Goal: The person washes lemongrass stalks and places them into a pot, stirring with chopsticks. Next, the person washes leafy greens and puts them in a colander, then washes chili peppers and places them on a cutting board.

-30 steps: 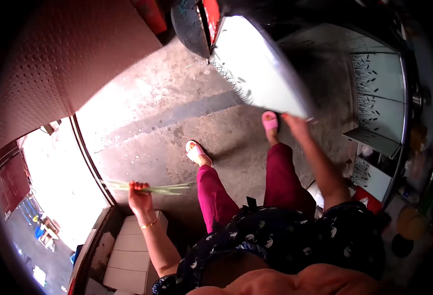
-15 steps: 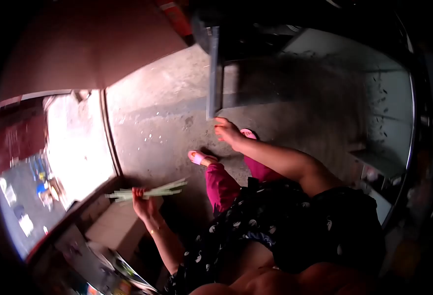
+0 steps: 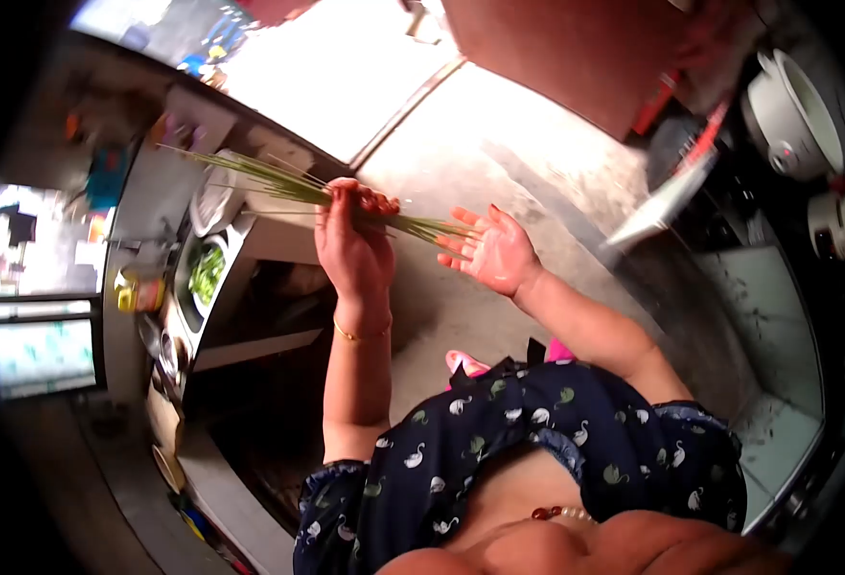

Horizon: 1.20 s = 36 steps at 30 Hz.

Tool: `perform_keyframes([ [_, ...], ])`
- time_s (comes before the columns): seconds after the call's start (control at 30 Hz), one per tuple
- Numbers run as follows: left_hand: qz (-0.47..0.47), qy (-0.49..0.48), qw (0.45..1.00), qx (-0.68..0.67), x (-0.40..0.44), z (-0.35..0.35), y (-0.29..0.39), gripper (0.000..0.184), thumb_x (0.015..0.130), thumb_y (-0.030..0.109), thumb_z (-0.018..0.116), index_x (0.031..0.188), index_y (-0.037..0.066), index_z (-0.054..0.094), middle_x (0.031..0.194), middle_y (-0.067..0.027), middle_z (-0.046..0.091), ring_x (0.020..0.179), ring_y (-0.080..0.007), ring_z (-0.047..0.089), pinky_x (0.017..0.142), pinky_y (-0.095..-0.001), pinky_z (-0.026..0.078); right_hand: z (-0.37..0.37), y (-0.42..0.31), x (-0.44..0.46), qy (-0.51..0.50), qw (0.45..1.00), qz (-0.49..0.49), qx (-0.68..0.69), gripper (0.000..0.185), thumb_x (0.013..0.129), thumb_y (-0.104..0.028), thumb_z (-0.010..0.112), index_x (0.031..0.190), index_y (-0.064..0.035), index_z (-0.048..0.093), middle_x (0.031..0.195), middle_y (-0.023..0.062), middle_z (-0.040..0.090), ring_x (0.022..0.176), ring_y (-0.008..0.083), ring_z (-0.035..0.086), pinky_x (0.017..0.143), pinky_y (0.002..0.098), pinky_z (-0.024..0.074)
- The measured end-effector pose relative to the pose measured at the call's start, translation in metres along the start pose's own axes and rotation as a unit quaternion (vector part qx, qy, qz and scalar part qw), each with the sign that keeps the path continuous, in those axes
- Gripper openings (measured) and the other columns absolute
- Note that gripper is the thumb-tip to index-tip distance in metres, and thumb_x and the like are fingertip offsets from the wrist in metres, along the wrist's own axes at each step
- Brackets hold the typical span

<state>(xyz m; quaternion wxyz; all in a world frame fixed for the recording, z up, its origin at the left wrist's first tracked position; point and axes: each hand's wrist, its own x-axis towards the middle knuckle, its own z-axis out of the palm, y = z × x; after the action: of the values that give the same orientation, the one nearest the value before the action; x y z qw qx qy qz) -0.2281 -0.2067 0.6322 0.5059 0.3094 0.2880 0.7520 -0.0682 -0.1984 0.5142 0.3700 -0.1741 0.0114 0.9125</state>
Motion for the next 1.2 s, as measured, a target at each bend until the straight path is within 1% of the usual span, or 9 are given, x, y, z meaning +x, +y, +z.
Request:
perform_keyframes([
  [0.27, 0.163, 0.064, 0.977, 0.123, -0.042, -0.164, 0.205, 0.012, 0.094, 0.014, 0.046, 0.094, 0.003, 0.052, 0.075, -0.0072, 0.055, 0.066, -0.0180, 0.056, 0.066, -0.0333, 0.049, 0.131, 0.252, 0.136, -0.043, 0.981, 0.187, 0.003, 0.043, 0.096, -0.030, 0.025, 0.118, 0.0018, 0.046, 0.119, 0.0236, 0.050, 0.107, 0.0356, 0.052, 0.094, 0.0479, 0.0415],
  [0.47, 0.236, 0.100, 0.950, 0.179, -0.044, -0.238, 0.264, 0.014, 0.094, 0.014, 0.047, 0.095, 0.002, 0.052, 0.074, -0.0102, 0.058, 0.066, -0.0184, 0.058, 0.064, -0.0304, 0.049, 0.187, 0.341, 0.184, -0.201, 0.933, 0.283, 0.089, 0.045, 0.096, -0.024, 0.021, 0.124, 0.0069, 0.036, 0.128, 0.0244, 0.043, 0.116, 0.0360, 0.045, 0.102, 0.0462, 0.0363],
  [0.6, 0.252, 0.195, 0.936, 0.152, -0.026, -0.286, 0.299, 0.013, 0.095, 0.015, 0.046, 0.098, 0.003, 0.051, 0.070, -0.0063, 0.056, 0.059, -0.0144, 0.055, 0.059, -0.0263, 0.047, 0.209, 0.377, 0.239, -0.194, 0.897, 0.394, 0.048, 0.044, 0.096, -0.027, 0.022, 0.123, 0.0039, 0.038, 0.122, 0.0225, 0.048, 0.114, 0.0334, 0.048, 0.100, 0.0446, 0.0379],
  [0.8, 0.199, 0.295, 0.933, 0.053, 0.004, -0.396, 0.359, 0.014, 0.095, 0.017, 0.045, 0.098, 0.005, 0.051, 0.068, -0.0029, 0.046, 0.058, -0.0140, 0.044, 0.054, -0.0296, 0.039, 0.211, 0.424, 0.355, -0.029, 0.918, 0.273, -0.286, 0.035, 0.090, -0.028, 0.044, 0.117, -0.0064, 0.048, 0.104, 0.0124, 0.055, 0.091, 0.0244, 0.057, 0.077, 0.0392, 0.0489],
  [0.9, 0.096, 0.315, 0.944, -0.020, 0.016, -0.453, 0.371, 0.017, 0.094, 0.020, 0.044, 0.099, 0.005, 0.050, 0.068, -0.0024, 0.045, 0.055, -0.0137, 0.040, 0.053, -0.0274, 0.036, 0.223, 0.446, 0.437, -0.098, 0.897, 0.186, -0.389, 0.032, 0.091, -0.023, 0.044, 0.116, -0.0038, 0.050, 0.104, 0.0089, 0.057, 0.089, 0.0196, 0.057, 0.075, 0.0346, 0.0478],
  [1.0, 0.011, 0.300, 0.950, -0.079, 0.031, -0.498, 0.370, 0.019, 0.093, 0.018, 0.045, 0.104, 0.003, 0.050, 0.068, -0.0025, 0.046, 0.057, -0.0138, 0.041, 0.052, -0.0271, 0.037, 0.246, 0.474, 0.543, -0.273, 0.798, 0.027, -0.537, 0.030, 0.087, -0.018, 0.048, 0.111, -0.0022, 0.055, 0.094, 0.0029, 0.056, 0.082, 0.0118, 0.054, 0.071, 0.0271, 0.0445],
  [1.07, -0.035, 0.291, 0.947, -0.129, 0.047, -0.523, 0.367, 0.023, 0.092, 0.016, 0.046, 0.110, 0.003, 0.049, 0.068, -0.0025, 0.046, 0.056, -0.0131, 0.042, 0.052, -0.0263, 0.038, 0.274, 0.496, 0.611, -0.273, 0.582, -0.194, -0.741, 0.038, 0.079, -0.018, 0.052, 0.113, -0.0005, 0.053, 0.108, 0.0153, 0.056, 0.099, 0.0277, 0.056, 0.089, 0.0361, 0.0438],
  [1.1, -0.053, 0.295, 0.947, -0.115, 0.057, -0.533, 0.368, 0.024, 0.092, 0.016, 0.046, 0.112, 0.003, 0.049, 0.068, -0.0026, 0.047, 0.057, -0.0129, 0.043, 0.053, -0.0260, 0.038, 0.285, 0.510, 0.638, -0.249, 0.557, -0.232, -0.758, 0.040, 0.075, -0.017, 0.051, 0.112, -0.0006, 0.055, 0.110, 0.0209, 0.056, 0.102, 0.0360, 0.054, 0.092, 0.0408, 0.0421],
  [1.2, -0.102, 0.271, 0.946, -0.145, 0.084, -0.577, 0.367, 0.025, 0.092, 0.015, 0.047, 0.114, 0.003, 0.049, 0.070, -0.0023, 0.049, 0.058, -0.0123, 0.045, 0.053, -0.0261, 0.039, 0.321, 0.530, 0.698, -0.243, 0.384, -0.270, -0.849, 0.047, 0.075, -0.009, 0.050, 0.122, -0.0052, 0.048, 0.129, 0.0138, 0.042, 0.122, 0.0299, 0.038, 0.102, 0.0389, 0.0335],
])
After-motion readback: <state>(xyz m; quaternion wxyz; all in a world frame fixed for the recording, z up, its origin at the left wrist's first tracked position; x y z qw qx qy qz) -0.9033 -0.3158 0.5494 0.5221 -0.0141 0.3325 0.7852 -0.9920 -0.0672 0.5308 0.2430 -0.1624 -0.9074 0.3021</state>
